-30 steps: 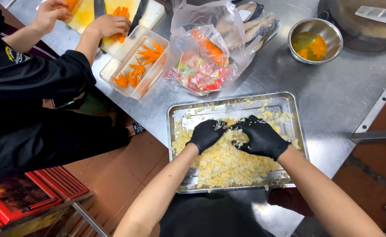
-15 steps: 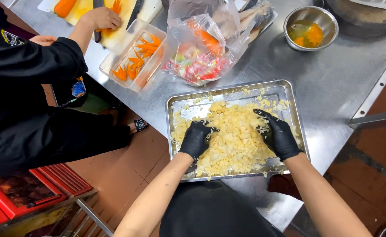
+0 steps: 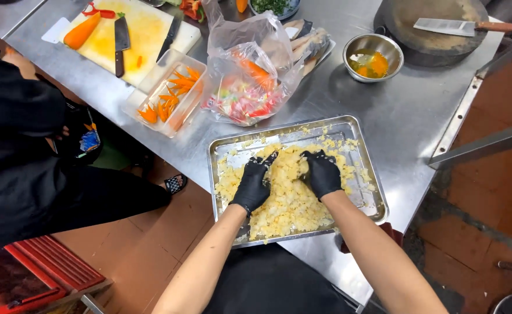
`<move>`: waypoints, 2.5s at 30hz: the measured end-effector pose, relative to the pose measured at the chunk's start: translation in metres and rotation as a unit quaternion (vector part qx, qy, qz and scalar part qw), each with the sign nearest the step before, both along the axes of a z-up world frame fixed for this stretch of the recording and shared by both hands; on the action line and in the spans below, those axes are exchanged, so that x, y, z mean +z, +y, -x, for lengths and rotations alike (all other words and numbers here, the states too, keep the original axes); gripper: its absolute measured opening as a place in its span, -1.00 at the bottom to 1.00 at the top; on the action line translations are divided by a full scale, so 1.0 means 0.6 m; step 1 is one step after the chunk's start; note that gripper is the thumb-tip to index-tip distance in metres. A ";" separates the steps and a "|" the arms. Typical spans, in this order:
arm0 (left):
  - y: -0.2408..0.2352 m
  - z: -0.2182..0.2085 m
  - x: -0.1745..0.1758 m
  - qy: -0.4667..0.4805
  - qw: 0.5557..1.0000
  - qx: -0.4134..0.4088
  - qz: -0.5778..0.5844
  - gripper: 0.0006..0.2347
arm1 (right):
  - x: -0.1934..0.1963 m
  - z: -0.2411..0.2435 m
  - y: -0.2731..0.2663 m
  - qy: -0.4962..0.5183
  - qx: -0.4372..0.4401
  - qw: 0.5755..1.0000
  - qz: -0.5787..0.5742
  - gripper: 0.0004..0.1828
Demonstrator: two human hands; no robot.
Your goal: Mixing and breaking up clumps of cooked rice on a metal tray
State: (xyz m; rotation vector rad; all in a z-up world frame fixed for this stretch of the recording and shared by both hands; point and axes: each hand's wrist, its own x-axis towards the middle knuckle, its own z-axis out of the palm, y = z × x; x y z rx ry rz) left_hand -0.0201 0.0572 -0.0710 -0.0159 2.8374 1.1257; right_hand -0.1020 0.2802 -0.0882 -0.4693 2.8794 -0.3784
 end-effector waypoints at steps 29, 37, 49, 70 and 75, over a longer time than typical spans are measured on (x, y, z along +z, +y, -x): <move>-0.140 -0.079 0.119 -0.057 0.954 0.152 -0.252 -0.49 | 0.178 -0.153 -0.044 0.122 -0.298 0.885 0.337 -0.71; -0.129 -0.078 0.111 -0.183 0.917 0.250 -0.253 -0.37 | 0.073 -0.220 0.015 -0.086 -0.553 0.765 0.320 -0.53; -0.134 -0.037 0.093 -0.263 0.850 0.271 -0.367 -0.27 | 0.010 -0.251 -0.069 -0.293 -0.581 0.408 0.640 -0.33; -0.057 0.029 0.153 -0.152 0.762 0.265 -0.570 -0.40 | 0.127 -0.115 -0.187 -0.357 -0.546 0.233 0.721 -0.59; -0.051 0.035 0.131 -0.117 0.839 0.225 -0.481 -0.51 | 0.355 -0.151 -0.153 -0.328 -0.531 0.491 0.608 -0.40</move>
